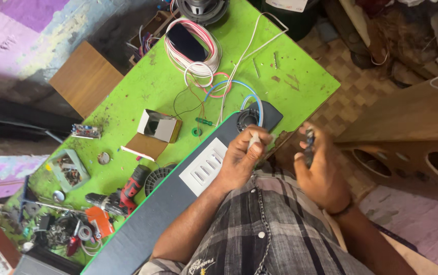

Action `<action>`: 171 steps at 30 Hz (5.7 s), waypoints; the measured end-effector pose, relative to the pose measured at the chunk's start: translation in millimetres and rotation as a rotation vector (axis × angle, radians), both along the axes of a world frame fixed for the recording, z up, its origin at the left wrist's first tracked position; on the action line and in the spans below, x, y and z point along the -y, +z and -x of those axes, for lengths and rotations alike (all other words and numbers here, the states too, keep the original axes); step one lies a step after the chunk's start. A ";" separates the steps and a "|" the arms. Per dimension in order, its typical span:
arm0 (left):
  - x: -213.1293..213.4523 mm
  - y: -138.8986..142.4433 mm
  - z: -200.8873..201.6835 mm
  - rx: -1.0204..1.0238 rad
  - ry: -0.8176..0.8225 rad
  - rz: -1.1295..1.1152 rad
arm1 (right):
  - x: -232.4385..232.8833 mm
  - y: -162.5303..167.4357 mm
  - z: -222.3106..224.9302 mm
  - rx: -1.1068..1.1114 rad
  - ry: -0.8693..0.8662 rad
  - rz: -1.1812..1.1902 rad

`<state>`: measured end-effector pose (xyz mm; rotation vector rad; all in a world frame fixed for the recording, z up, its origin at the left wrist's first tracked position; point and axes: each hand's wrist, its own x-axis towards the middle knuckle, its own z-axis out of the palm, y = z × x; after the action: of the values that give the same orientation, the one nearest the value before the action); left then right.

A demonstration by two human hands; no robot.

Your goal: The person fits a small round speaker driver into a cutout on a long dark panel resting across their lap, pressing it into place and adjusting a blue wire around it. They apply glue from a small squeeze bottle to the speaker edge, cut and trim wire with pliers, and press the speaker firmly into the panel opening.

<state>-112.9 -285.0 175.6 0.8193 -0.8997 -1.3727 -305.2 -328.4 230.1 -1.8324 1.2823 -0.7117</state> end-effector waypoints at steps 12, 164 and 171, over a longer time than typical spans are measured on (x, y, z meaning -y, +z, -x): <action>-6.3 35.6 7.6 0.468 0.156 0.282 | -12.1 14.5 -16.8 -0.204 0.157 0.379; -74.0 -11.1 -39.0 0.027 0.141 0.108 | 56.5 -64.1 34.4 0.153 -0.031 -0.139; -108.2 -18.4 -58.3 0.099 0.621 0.149 | 156.6 -173.3 22.7 -0.225 0.216 0.463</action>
<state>-54.6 -176.8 157.3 0.9551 -0.7255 -0.7219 -327.9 -485.0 56.7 -2.4433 1.0917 -0.7415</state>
